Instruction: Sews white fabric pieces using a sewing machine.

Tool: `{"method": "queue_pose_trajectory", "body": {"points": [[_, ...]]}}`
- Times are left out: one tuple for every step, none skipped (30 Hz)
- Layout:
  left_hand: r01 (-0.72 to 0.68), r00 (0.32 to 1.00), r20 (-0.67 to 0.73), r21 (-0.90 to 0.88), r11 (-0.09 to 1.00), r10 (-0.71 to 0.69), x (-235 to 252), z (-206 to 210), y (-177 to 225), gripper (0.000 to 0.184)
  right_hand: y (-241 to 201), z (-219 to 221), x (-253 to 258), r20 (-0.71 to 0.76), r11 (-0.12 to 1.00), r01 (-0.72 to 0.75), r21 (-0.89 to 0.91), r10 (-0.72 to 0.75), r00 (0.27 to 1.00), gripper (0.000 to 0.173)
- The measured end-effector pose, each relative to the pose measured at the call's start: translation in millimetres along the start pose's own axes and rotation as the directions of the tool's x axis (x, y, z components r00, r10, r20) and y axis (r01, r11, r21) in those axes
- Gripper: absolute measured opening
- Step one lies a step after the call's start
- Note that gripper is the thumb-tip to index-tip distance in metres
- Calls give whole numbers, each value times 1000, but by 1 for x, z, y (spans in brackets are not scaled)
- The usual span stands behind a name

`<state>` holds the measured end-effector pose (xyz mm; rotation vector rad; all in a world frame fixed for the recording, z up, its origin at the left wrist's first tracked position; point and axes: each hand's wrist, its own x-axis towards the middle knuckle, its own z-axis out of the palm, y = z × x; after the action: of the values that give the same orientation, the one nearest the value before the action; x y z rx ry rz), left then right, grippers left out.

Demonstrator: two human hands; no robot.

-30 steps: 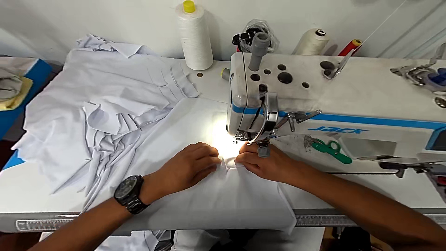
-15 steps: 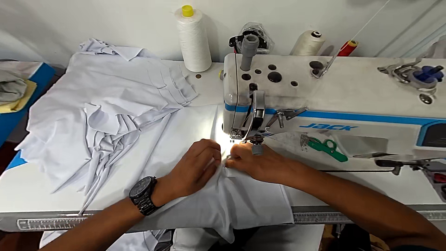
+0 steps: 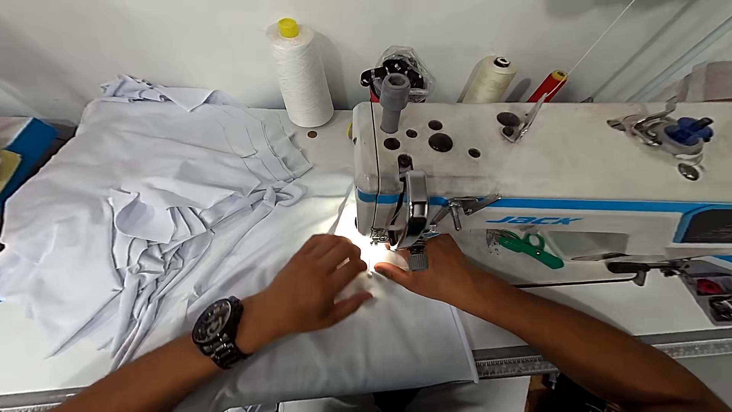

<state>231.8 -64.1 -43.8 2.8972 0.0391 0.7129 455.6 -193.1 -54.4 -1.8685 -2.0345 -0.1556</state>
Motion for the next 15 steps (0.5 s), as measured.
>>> {"method": "queue_pose_trajectory", "body": {"points": [[-42, 999, -12, 1, 999, 42, -4, 4, 6, 42, -1, 2, 0, 52, 1000, -9, 14, 8, 999, 48], [-77, 997, -13, 4, 997, 77, -8, 9, 8, 44, -2, 4, 1, 84, 999, -17, 28, 14, 996, 47], [-109, 994, -1, 1, 994, 109, -11, 12, 10, 45, -2, 6, 1, 95, 999, -22, 48, 17, 995, 45], [-138, 990, 17, -6, 990, 139, -15, 15, 11, 44, -2, 6, 0, 100, 998, -26, 63, 20, 995, 44], [-159, 986, 41, -11, 987, 159, -17, 16, 13, 40, -1, 7, 0, 104, 997, -30, 69, 23, 994, 44], [-175, 982, 63, -23, 984, 176, -19, 16, 14, 36, -1, 6, 0, 109, 997, -31, 78, 22, 994, 44], [-185, 979, 74, -44, 982, 188, -19, 17, 15, 31, 0, 5, 0, 116, 995, -31, 95, 19, 993, 43], [-194, 977, 78, -60, 979, 199, -19, 17, 16, 26, 2, 5, 0, 127, 993, -32, 114, 17, 992, 41], [-201, 976, 77, -66, 977, 206, -19, 17, 16, 24, 2, 5, 0, 130, 991, -28, 131, 11, 991, 38], [-201, 976, 73, -67, 977, 206, -19, 17, 16, 23, 2, 5, 1, 123, 990, -24, 142, 6, 992, 38], [-202, 976, 68, -62, 978, 206, -18, 17, 16, 22, 1, 5, 1, 111, 990, -19, 138, 4, 994, 40], [-207, 976, 58, -59, 976, 211, -18, 16, 16, 22, 0, 4, 2, 101, 991, -13, 130, 0, 995, 41], [-217, 974, 48, -58, 974, 220, -18, 16, 16, 22, 0, 5, 2, 84, 992, 1, 126, -11, 996, 40], [-231, 971, 43, -60, 971, 234, -19, 15, 16, 21, 1, 7, 1, 66, 992, 21, 128, -30, 997, 36], [-248, 967, 45, -62, 967, 251, -19, 15, 16, 21, 2, 9, 1, 49, 991, 42, 127, -48, 998, 33]]}}
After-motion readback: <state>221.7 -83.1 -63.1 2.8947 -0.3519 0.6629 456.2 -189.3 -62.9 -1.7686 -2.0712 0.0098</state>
